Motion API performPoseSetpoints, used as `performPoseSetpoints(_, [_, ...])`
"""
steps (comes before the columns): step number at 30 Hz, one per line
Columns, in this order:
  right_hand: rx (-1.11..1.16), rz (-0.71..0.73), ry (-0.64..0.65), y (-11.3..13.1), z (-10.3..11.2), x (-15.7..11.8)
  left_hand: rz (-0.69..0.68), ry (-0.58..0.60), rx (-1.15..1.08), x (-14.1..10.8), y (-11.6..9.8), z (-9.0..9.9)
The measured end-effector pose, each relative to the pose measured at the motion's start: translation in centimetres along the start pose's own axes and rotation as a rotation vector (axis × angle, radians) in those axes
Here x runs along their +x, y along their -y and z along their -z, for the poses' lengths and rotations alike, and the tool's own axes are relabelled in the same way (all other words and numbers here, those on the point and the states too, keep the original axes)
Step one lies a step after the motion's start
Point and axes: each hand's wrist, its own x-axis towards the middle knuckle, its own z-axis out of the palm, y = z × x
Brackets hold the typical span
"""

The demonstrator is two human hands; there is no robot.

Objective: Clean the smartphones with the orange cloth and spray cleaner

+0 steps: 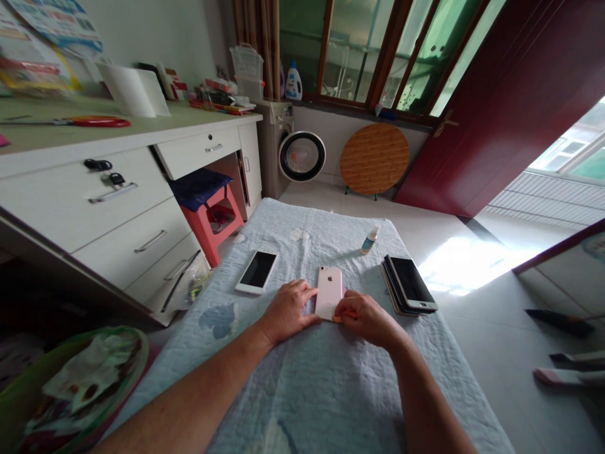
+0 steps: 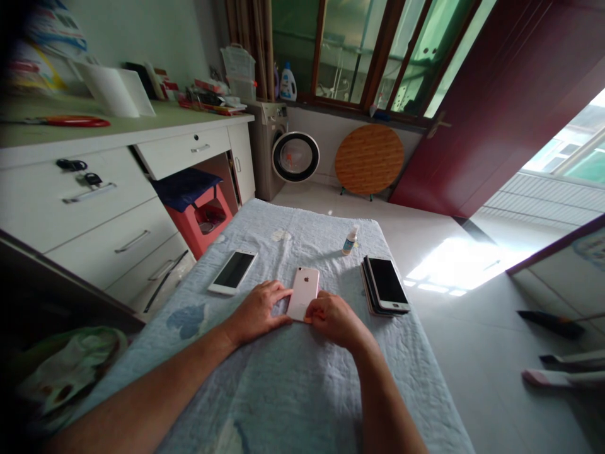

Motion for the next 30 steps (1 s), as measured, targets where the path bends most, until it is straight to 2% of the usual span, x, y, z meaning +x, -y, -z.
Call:
performPoseSetpoints(10, [-0.147,-0.082,-0.329,-1.4,-1.9,1.8,-0.003,-0.007,-0.001,0.0,0.0,0.0])
performPoseSetpoints(14, [-0.215,-0.120,-0.392,-1.5,-2.3,2.3,-0.008,-0.005,0.000,0.0,0.0,0.0])
performPoseSetpoints(18, [-0.205,-0.085,-0.340,-1.2,-2.3,2.3,-0.005,-0.005,-0.005,0.0,0.0,0.0])
performPoseSetpoints(26, [-0.155,0.126,-0.159,0.9,-3.3,1.6,-0.020,-0.024,-0.012,0.0,0.2,-0.3])
performPoseSetpoints(30, [-0.154,0.175,-0.139,1.1,-3.8,1.9,-0.020,-0.020,-0.016,0.0,0.0,-0.1])
